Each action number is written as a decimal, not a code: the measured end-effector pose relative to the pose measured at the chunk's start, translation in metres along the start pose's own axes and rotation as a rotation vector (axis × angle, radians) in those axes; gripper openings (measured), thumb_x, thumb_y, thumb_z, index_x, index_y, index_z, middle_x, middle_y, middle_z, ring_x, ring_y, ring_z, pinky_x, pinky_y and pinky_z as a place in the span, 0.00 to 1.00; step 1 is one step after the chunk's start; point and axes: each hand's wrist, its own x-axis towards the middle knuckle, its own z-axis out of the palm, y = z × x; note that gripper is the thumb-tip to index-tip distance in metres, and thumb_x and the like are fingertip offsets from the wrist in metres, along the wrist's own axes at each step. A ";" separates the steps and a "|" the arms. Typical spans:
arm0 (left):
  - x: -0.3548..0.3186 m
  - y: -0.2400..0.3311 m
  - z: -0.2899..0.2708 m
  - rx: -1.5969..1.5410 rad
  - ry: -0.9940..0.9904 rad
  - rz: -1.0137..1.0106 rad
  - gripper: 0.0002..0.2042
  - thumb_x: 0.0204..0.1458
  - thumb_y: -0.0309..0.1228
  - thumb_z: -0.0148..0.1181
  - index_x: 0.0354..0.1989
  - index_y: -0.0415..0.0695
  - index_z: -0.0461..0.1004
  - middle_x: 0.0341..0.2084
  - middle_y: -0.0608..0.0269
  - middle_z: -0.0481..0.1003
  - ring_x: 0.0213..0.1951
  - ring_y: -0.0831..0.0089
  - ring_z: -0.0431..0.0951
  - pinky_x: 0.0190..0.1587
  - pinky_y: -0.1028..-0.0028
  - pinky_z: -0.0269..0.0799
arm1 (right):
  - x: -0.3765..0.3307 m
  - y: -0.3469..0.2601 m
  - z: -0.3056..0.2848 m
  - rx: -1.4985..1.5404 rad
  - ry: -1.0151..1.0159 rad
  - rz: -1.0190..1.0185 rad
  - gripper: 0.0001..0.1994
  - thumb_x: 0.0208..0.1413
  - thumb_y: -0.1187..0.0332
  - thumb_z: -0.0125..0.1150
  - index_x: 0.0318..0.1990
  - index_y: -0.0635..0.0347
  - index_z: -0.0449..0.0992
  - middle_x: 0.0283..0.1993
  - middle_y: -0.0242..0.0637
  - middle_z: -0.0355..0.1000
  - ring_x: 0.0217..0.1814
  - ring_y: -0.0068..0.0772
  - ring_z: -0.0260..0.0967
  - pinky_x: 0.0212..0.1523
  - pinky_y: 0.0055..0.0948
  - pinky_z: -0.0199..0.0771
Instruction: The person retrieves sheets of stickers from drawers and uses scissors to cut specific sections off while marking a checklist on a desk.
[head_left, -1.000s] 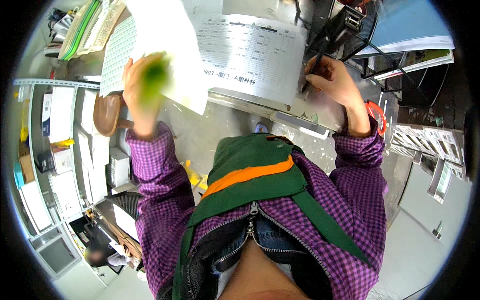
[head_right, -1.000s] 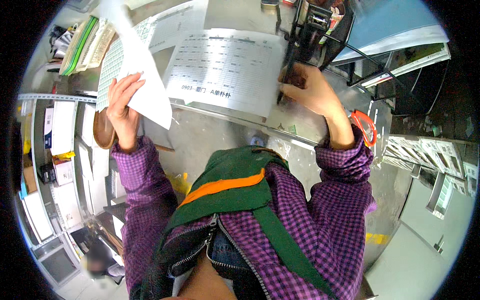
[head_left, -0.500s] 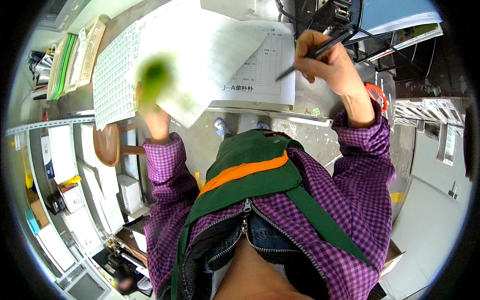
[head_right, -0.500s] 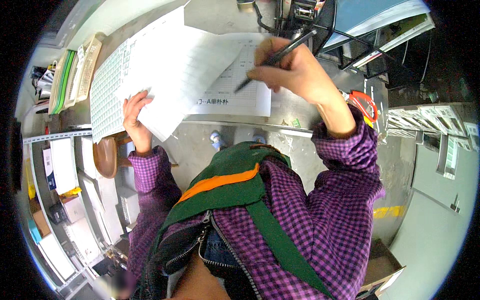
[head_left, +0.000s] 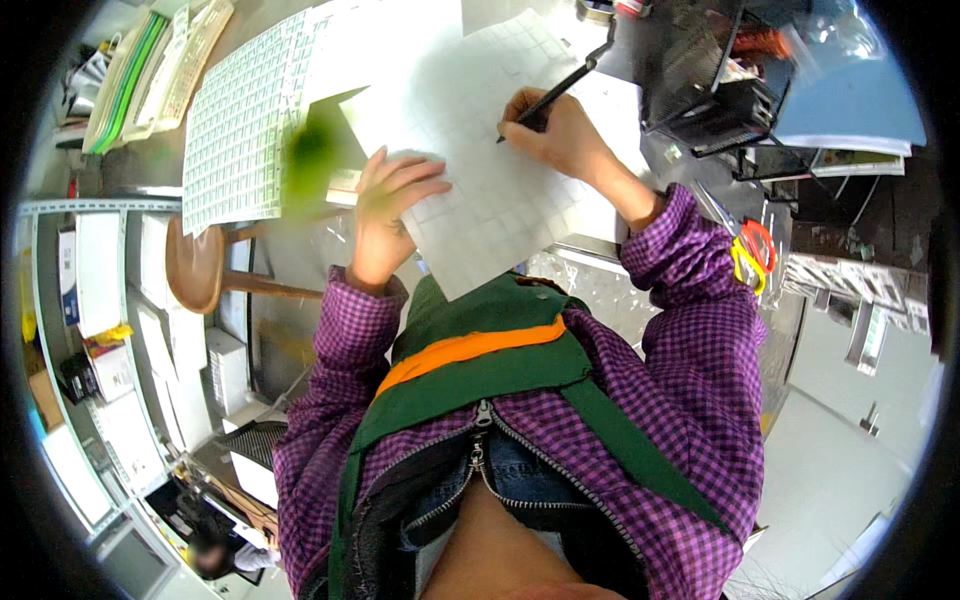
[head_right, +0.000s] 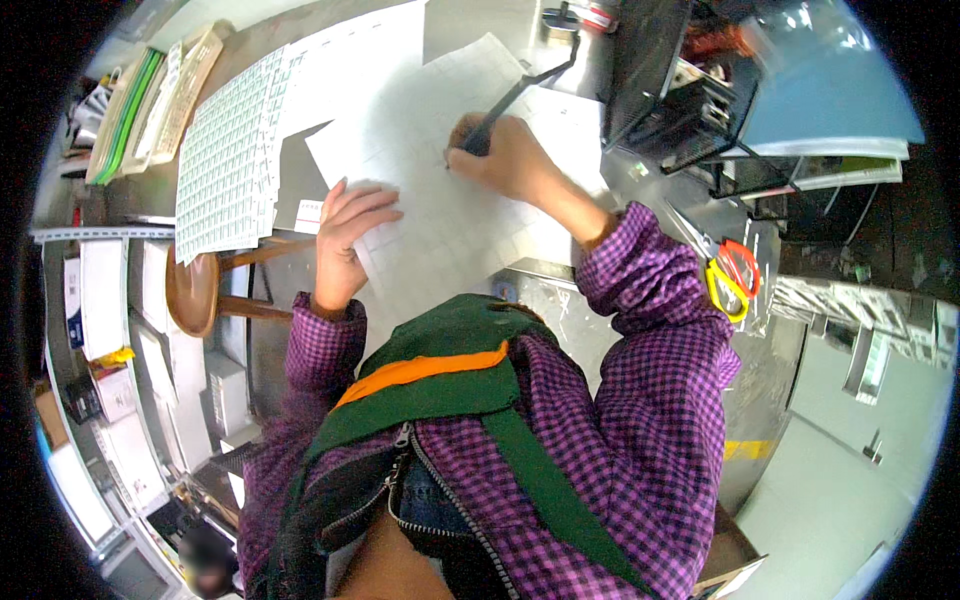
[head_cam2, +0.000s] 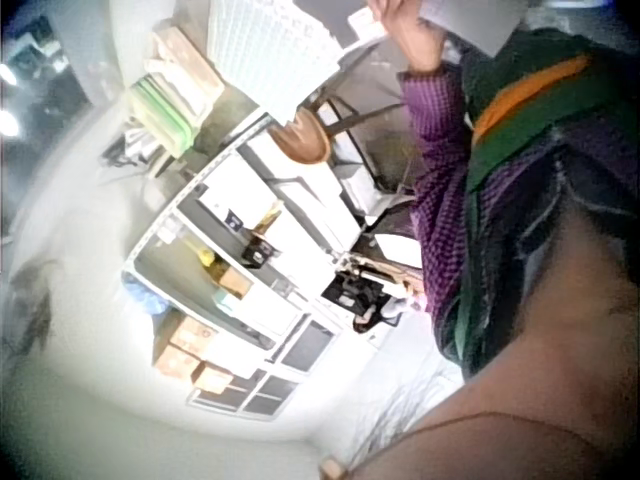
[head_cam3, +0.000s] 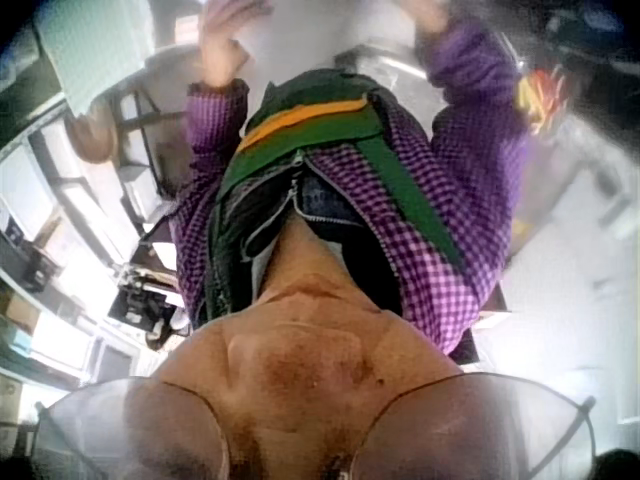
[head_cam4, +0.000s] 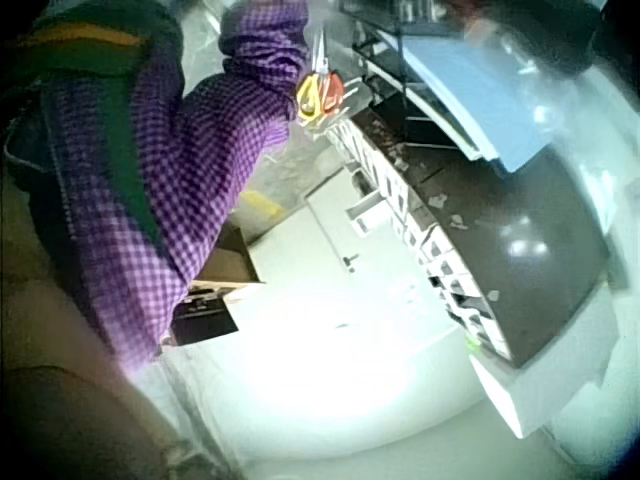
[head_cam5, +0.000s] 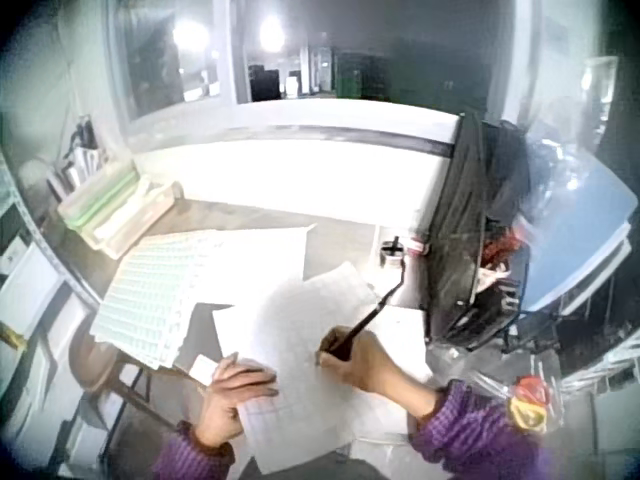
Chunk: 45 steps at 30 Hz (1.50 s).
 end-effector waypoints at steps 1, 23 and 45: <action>0.000 0.000 0.000 -0.012 -0.001 -0.007 0.12 0.38 0.34 0.68 0.34 0.52 0.79 0.43 0.70 0.78 0.50 0.66 0.75 0.63 0.52 0.54 | -0.001 -0.002 0.001 -0.029 -0.024 0.028 0.08 0.52 0.66 0.62 0.31 0.63 0.74 0.23 0.28 0.69 0.25 0.15 0.62 0.27 0.20 0.63; 0.002 -0.002 0.005 -0.008 0.054 -0.028 0.10 0.37 0.33 0.67 0.31 0.53 0.78 0.39 0.71 0.79 0.47 0.67 0.76 0.62 0.52 0.56 | 0.001 0.009 -0.001 0.011 -0.081 0.014 0.07 0.53 0.69 0.59 0.32 0.64 0.72 0.22 0.28 0.67 0.26 0.15 0.60 0.28 0.20 0.62; 0.000 0.000 0.007 -0.007 0.076 -0.039 0.10 0.40 0.33 0.66 0.32 0.49 0.79 0.39 0.67 0.79 0.47 0.65 0.77 0.63 0.53 0.55 | -0.001 0.011 0.000 -0.102 -0.031 -0.127 0.07 0.50 0.70 0.59 0.28 0.63 0.70 0.19 0.29 0.63 0.23 0.19 0.58 0.26 0.23 0.60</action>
